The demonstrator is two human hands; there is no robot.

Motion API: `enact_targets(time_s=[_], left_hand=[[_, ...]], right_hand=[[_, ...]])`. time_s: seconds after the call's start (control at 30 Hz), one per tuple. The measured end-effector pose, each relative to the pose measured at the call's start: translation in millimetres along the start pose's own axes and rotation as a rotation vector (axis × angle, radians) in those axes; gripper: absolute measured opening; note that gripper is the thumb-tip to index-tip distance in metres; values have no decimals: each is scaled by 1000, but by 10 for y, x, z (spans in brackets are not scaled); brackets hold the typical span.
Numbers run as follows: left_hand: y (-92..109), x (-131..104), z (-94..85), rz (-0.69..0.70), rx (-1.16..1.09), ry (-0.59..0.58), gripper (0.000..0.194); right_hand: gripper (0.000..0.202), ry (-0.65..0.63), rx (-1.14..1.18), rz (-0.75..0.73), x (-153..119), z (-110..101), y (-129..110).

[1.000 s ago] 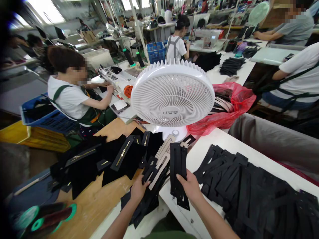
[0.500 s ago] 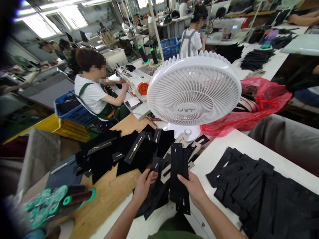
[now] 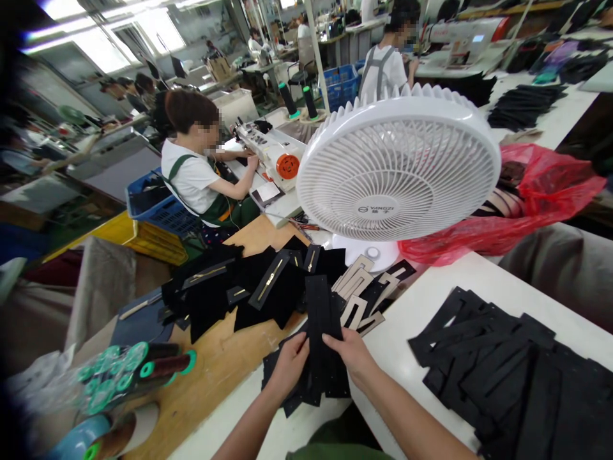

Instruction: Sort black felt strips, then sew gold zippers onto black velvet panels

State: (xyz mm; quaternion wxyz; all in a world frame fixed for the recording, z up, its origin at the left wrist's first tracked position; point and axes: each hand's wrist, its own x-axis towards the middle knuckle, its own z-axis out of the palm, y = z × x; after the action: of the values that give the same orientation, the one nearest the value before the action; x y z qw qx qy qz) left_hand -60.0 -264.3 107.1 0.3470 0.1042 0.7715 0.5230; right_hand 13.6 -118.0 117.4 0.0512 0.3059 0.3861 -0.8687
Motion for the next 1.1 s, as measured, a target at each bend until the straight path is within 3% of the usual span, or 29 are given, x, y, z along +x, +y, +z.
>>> enact_targets(time_s=[0.13,0.3,0.43,0.53,0.67,0.77,0.87,0.93,1.0,1.03,1.1], left_hand=[[-131,88,-30,-116,32,12,57],[-356,345,52,-177,85,-4,24],[-447,451,142,-176,119,-4,29],[-330,397,130,-124,105,-77,26],[39,190,119,4,124,-78,35],[247,-57,286,224,288,-49,44],[244,-323,595,478,508,-211,52],[150,-435,793,518,549,-394,44],[35,-451,930,482,527,-469,28],[-18,-426,972,457,514,-436,22],[-105,-338,1022,413,523,-263,21]], right_hand=[[42,9,-12,15,-125,-45,-68],[42,-47,41,47,-390,-129,-229],[36,18,103,55,-518,-340,-311],[34,159,101,18,-575,-572,-337],[34,373,-2,-45,-640,-801,-296],[35,460,-49,-104,-673,-897,-206],[40,542,-74,-171,-694,-1002,-110],[43,590,-83,-208,-710,-1089,-55],[46,613,-79,-232,-733,-1172,-10],[47,614,-75,-241,-747,-1208,10],[48,602,-62,-255,-779,-1258,44]])
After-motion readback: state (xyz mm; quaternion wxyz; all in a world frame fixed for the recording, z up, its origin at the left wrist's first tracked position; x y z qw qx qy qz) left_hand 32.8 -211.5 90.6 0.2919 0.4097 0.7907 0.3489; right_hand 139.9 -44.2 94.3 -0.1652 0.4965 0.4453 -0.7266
